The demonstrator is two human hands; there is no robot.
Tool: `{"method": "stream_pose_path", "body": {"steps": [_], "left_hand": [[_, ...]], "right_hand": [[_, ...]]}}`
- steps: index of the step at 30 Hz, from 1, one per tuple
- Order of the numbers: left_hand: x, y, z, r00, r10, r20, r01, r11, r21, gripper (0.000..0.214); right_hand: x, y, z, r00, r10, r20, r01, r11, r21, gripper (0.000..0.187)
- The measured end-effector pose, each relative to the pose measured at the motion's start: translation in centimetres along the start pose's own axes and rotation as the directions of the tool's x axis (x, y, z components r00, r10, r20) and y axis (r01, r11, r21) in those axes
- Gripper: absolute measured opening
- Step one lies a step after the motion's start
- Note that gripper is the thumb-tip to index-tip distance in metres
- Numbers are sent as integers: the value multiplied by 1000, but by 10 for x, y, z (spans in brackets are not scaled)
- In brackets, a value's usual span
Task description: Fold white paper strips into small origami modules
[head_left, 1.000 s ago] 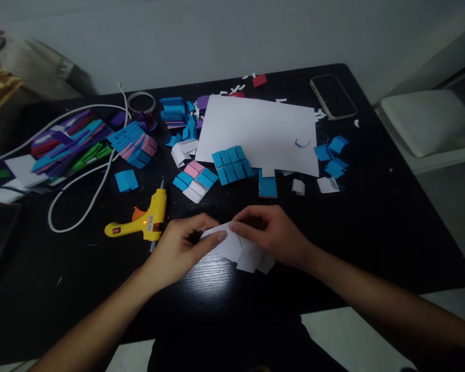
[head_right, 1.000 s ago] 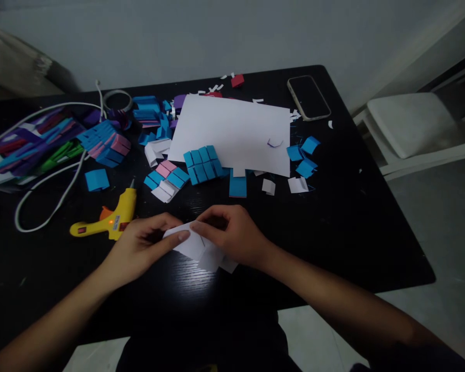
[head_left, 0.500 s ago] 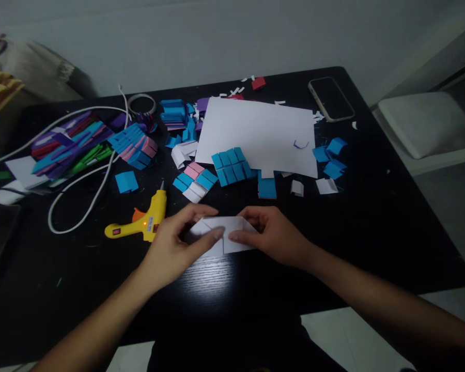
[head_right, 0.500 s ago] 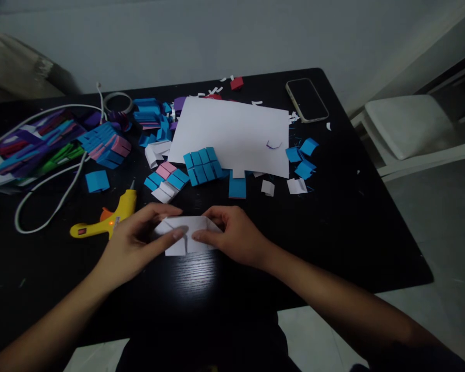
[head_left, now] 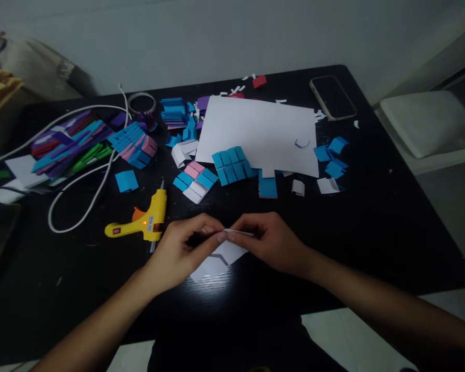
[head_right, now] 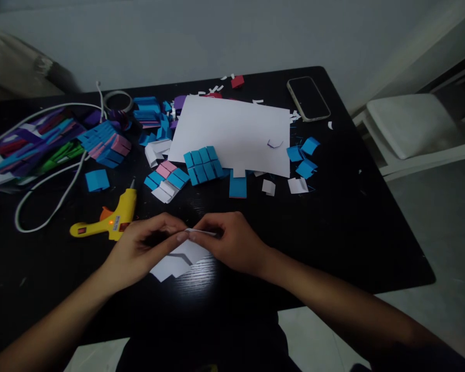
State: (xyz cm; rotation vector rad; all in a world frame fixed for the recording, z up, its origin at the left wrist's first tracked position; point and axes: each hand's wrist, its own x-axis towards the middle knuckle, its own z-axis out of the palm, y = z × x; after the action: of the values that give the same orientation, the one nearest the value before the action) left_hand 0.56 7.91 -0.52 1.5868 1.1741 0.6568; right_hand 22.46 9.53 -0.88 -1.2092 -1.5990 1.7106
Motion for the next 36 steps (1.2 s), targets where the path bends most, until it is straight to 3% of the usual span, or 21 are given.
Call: {"method": "stream_pose_path", "body": {"steps": [8, 15, 19, 24, 28, 31, 34, 36], "left_hand": [[-2, -4, 0, 999, 5, 38, -7, 999, 43, 12], [0, 0, -2, 991, -10, -133, 10, 1000, 0, 15], [1, 2, -2, 985, -39, -167, 33, 999, -34, 14], [2, 0, -2, 976, -85, -201, 69, 994, -86, 14], [2, 1, -4, 967, -63, -246, 44, 996, -79, 13], [-1, 4, -6, 923, 42, -383, -45, 999, 1, 8], [-8, 5, -7, 825, 91, -557, -108, 994, 3, 5], [-13, 5, -6, 783, 120, -611, -168, 986, -22, 11]], "right_hand": [[0, 1, 3, 999, 3, 32, -2, 999, -54, 14], [1, -5, -3, 999, 33, -15, -33, 999, 35, 21], [2, -7, -4, 997, 41, -66, -33, 992, 122, 19], [4, -6, -5, 986, 30, -163, -13, 995, 99, 20], [4, -9, -5, 992, 43, -118, -23, 987, 162, 19], [3, -9, -6, 993, 33, -110, -6, 973, 232, 23], [0, -6, -6, 988, -39, -148, 79, 958, 275, 34], [-2, -5, -6, 995, -23, -100, 56, 939, 339, 41]]}}
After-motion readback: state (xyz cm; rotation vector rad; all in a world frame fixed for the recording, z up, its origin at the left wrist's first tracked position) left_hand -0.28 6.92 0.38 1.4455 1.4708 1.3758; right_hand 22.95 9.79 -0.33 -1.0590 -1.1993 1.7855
